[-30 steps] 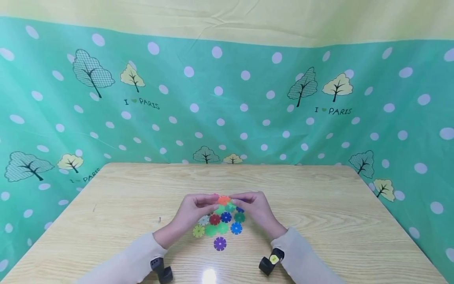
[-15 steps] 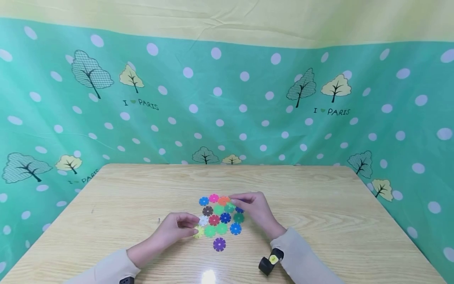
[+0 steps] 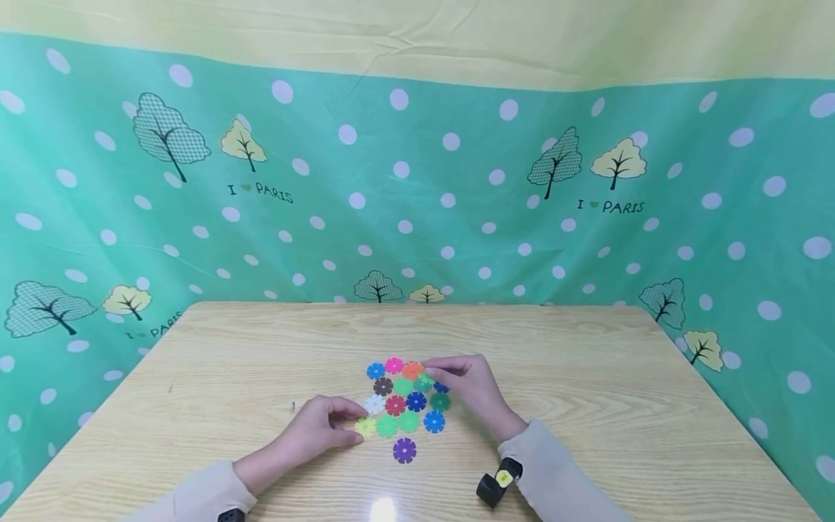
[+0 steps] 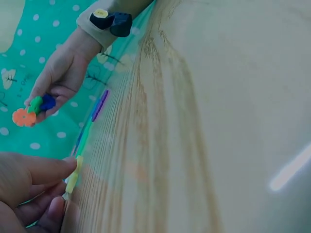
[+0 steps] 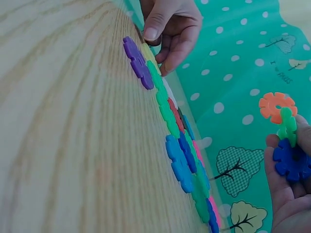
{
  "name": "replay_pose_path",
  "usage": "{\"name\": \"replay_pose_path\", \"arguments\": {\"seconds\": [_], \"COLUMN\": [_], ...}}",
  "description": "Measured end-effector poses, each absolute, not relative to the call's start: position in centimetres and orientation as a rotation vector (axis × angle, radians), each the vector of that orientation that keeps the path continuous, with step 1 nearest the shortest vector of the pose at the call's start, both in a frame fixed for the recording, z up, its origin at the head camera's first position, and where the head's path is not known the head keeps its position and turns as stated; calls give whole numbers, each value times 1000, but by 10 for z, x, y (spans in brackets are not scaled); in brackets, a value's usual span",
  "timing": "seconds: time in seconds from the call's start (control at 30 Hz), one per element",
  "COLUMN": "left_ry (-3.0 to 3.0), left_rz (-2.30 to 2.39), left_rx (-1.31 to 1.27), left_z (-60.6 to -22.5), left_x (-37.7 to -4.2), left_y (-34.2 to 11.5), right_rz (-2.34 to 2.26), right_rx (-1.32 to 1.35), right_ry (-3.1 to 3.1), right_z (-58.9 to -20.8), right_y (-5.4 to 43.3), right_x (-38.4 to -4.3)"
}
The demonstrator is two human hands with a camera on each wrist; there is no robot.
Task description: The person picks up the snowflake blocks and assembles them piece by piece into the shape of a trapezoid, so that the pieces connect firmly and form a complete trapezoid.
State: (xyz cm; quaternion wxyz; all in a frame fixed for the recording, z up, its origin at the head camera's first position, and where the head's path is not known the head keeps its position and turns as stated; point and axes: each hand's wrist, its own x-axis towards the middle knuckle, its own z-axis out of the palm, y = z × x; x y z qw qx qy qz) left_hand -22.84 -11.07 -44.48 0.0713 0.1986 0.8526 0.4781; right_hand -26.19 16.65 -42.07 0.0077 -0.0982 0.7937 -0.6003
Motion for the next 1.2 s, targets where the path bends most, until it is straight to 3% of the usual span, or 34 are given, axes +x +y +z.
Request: {"name": "replay_pose_path", "arguments": {"seconds": [1.2], "left_ry": [2542], "left_rz": [1319], "left_rx": [753], "left_z": [-438], "left_x": [-234], "left_y": [-115], "right_rz": [-1847], "right_rx": [-329], "right_ry": [2457], "right_z": [-413], "right_y": [164], "right_x": [-260]}}
